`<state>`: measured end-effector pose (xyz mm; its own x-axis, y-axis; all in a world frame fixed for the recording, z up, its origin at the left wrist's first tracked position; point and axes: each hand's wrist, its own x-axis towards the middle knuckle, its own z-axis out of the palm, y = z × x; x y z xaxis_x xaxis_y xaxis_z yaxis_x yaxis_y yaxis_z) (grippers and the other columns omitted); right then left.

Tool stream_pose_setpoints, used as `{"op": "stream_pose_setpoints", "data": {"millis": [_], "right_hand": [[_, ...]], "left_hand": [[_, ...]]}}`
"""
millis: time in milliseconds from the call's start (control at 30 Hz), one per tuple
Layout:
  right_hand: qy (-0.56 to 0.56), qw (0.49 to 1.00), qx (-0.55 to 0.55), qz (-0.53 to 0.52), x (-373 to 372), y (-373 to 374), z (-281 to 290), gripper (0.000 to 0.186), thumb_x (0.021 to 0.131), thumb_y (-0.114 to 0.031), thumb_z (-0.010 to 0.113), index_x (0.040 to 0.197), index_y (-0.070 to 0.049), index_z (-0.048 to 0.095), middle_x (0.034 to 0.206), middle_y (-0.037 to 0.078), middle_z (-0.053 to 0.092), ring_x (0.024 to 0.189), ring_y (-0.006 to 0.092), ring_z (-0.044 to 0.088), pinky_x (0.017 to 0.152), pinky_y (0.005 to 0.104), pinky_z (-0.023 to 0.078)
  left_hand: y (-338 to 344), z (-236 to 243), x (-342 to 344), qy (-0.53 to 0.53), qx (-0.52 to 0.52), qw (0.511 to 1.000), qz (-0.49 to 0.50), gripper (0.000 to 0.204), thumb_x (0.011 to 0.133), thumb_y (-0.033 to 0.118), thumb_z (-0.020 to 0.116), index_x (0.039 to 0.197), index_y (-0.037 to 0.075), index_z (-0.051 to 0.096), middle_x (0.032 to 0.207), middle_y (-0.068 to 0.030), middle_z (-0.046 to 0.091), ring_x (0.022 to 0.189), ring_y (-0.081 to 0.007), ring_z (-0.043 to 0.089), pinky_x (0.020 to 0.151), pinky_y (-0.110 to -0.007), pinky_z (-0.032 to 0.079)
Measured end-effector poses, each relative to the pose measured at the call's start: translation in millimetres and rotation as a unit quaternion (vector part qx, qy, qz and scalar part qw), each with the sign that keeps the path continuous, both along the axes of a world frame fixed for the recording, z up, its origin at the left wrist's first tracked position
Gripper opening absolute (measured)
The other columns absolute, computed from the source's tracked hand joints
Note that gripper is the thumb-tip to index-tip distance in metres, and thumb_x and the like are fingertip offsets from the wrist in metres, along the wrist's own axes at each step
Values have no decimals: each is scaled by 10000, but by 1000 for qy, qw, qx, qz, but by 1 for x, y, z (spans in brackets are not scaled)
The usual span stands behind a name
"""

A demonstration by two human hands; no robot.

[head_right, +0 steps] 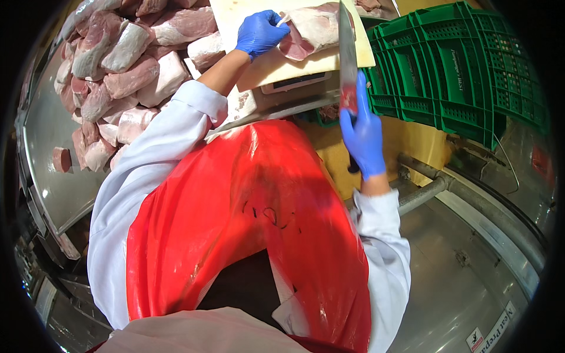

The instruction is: The person cuts large pieces of raw meat into smaller portions using a knife on a cutting board. They repeatedly pick up meat, slice it, and place the cut pieces into a green crate.

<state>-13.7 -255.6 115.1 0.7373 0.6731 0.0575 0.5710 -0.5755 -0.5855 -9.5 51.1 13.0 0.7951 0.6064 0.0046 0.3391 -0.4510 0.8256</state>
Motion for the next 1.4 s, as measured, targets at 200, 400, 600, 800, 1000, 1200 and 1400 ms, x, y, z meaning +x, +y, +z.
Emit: {"op": "stream_pose_setpoints", "data": {"millis": [200, 400, 600, 800, 1000, 1200, 1400], "right_hand": [[-95, 995, 32, -25, 62, 166, -29, 802, 892, -255, 612, 1593, -104, 252, 965, 310, 691, 862, 459, 703, 776, 494, 556], [-87, 985, -133, -71, 108, 211, -61, 729, 875, -197, 612, 1523, -34, 320, 945, 303, 689, 848, 477, 681, 783, 505, 552], [-87, 976, -201, 14, -23, 144, -16, 822, 890, -141, 629, 1580, -41, 194, 860, 329, 671, 780, 503, 655, 709, 536, 539], [207, 963, -173, -25, -92, 55, 73, 769, 905, -51, 528, 1611, -123, 231, 654, 223, 624, 560, 339, 632, 581, 437, 520], [152, 980, -5, -129, -20, 97, 52, 757, 913, -102, 530, 1614, -131, 245, 688, 99, 642, 491, 142, 578, 508, 300, 507], [64, 994, 40, -79, 74, 206, -10, 634, 844, -110, 592, 1450, -8, 439, 762, 197, 669, 642, 272, 690, 587, 367, 542], [-74, 959, -274, 7, 121, 219, -72, 615, 888, -167, 559, 1437, 43, 382, 868, 280, 683, 829, 427, 698, 744, 478, 549]], "left_hand": [[21, -13, -7, -27, -8, 998, -64, 318, 746, 380, 734, 889, 99, 768, 839, -153, 743, 791, -315, 720, 768, -400, 566], [28, -12, -14, -81, -31, 988, -131, 287, 847, 312, 744, 897, 29, 752, 792, -110, 740, 704, -171, 688, 713, -328, 553], [72, -38, -27, -178, -139, 974, -10, 267, 881, 275, 759, 886, 10, 732, 752, -40, 714, 681, -92, 635, 652, -256, 528], [62, -16, 4, -169, -109, 979, 6, 362, 843, 375, 730, 811, 27, 636, 673, -119, 651, 614, -230, 636, 638, -370, 534], [55, -18, 68, -2, -6, 985, -171, 299, 732, 329, 737, 767, 34, 763, 718, -178, 722, 655, -291, 716, 659, -411, 566], [72, -43, 65, -66, -169, 961, -210, 228, 778, 238, 740, 738, 15, 762, 690, -150, 727, 638, -240, 721, 595, -367, 564], [61, -32, 61, -52, -149, 976, -153, 221, 776, 216, 763, 724, 2, 740, 662, -137, 711, 587, -208, 681, 558, -357, 534]]}}
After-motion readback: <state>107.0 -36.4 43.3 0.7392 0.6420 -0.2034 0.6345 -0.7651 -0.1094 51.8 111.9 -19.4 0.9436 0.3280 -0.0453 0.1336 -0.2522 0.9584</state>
